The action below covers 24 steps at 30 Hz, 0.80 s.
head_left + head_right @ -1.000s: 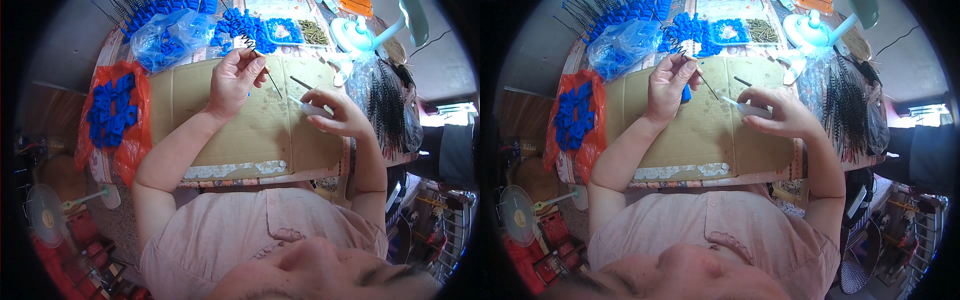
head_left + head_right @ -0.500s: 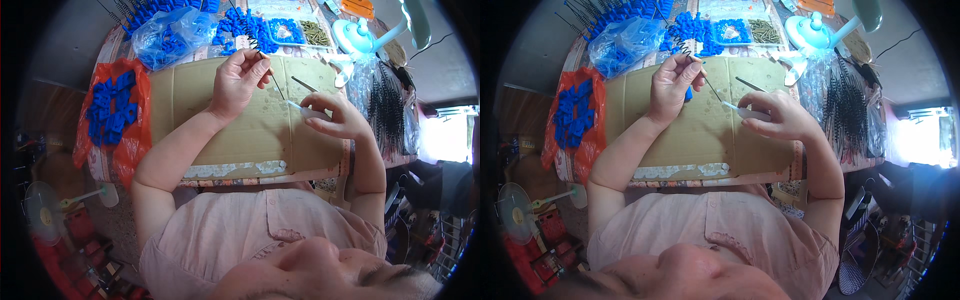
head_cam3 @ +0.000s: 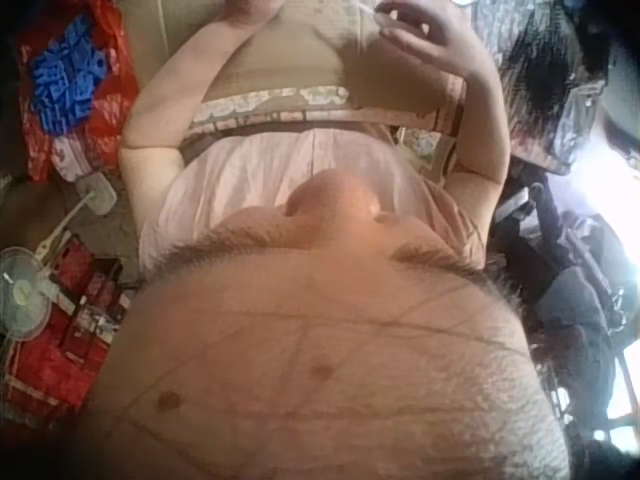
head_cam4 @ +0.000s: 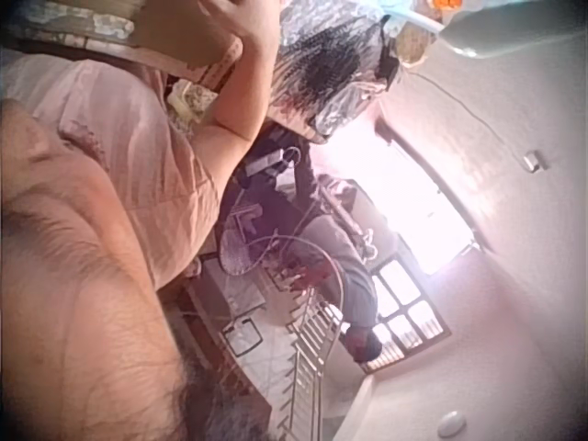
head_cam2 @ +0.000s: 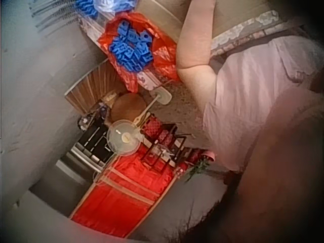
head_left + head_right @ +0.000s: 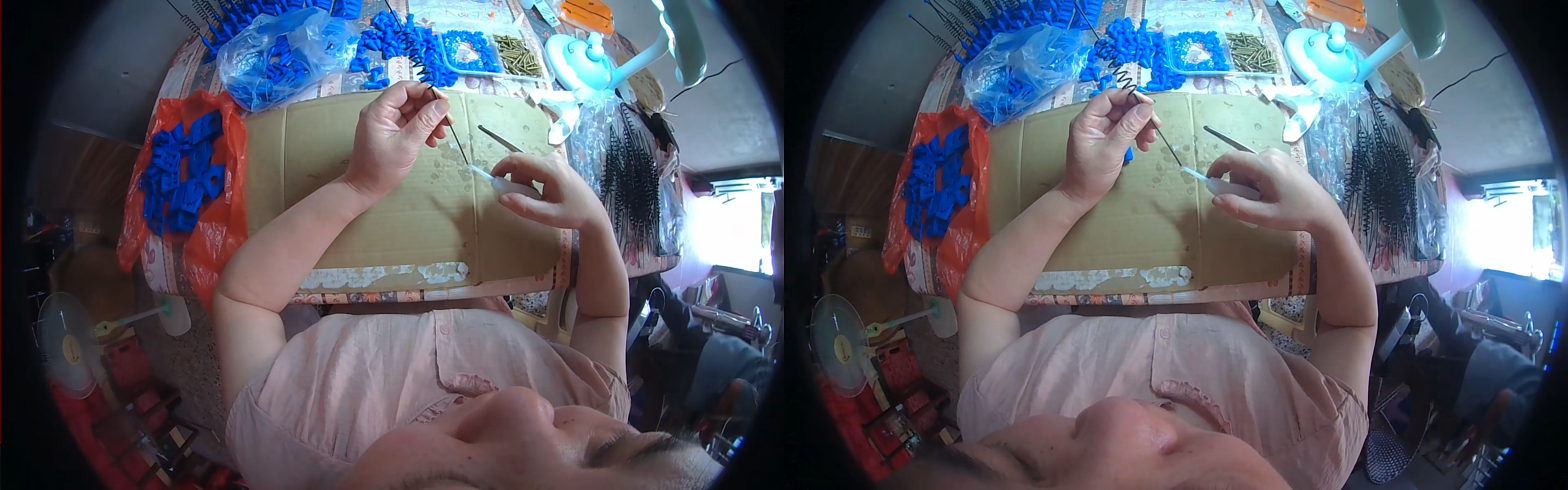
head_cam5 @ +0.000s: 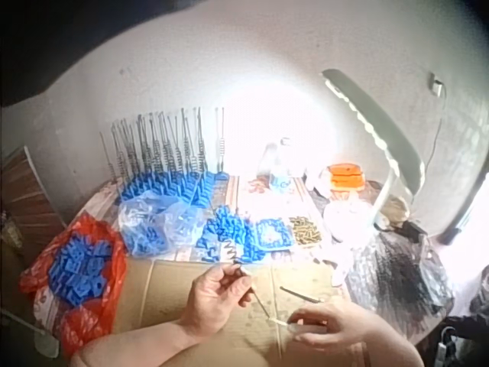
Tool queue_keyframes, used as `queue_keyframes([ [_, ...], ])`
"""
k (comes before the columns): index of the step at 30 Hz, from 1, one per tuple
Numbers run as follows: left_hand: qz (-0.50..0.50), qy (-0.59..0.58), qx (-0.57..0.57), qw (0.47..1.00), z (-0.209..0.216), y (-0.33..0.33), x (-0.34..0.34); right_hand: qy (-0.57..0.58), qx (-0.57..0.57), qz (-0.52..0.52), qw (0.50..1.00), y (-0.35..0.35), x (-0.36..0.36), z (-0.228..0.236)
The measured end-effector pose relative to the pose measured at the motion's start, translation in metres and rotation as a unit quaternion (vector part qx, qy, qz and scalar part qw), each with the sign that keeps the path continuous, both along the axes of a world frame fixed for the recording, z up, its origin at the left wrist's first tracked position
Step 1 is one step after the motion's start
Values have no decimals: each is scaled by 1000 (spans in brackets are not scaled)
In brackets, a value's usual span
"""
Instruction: The person assembles small blue plastic components by attaching metal springs to them using a tool.
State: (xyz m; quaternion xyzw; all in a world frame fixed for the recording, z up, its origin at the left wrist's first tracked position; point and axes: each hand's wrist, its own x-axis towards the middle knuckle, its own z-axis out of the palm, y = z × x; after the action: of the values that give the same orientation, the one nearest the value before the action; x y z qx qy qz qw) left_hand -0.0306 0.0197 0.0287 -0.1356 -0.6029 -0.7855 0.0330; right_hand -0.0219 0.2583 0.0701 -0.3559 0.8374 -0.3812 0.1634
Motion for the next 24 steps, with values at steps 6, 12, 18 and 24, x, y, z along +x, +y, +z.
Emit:
queue_keyframes([
  [6,5,8,3,1000,1,0,1,-10,1,-9,1000,3,0,-1],
  [12,6,4,0,1000,1,1,1,-10,2,-6,1000,2,0,-2],
  [18,-11,13,-15,1000,-1,-3,0,-19,-2,-22,1000,3,1,1],
  [24,6,10,9,1000,0,1,1,-5,-5,-10,1000,0,1,-1],
])
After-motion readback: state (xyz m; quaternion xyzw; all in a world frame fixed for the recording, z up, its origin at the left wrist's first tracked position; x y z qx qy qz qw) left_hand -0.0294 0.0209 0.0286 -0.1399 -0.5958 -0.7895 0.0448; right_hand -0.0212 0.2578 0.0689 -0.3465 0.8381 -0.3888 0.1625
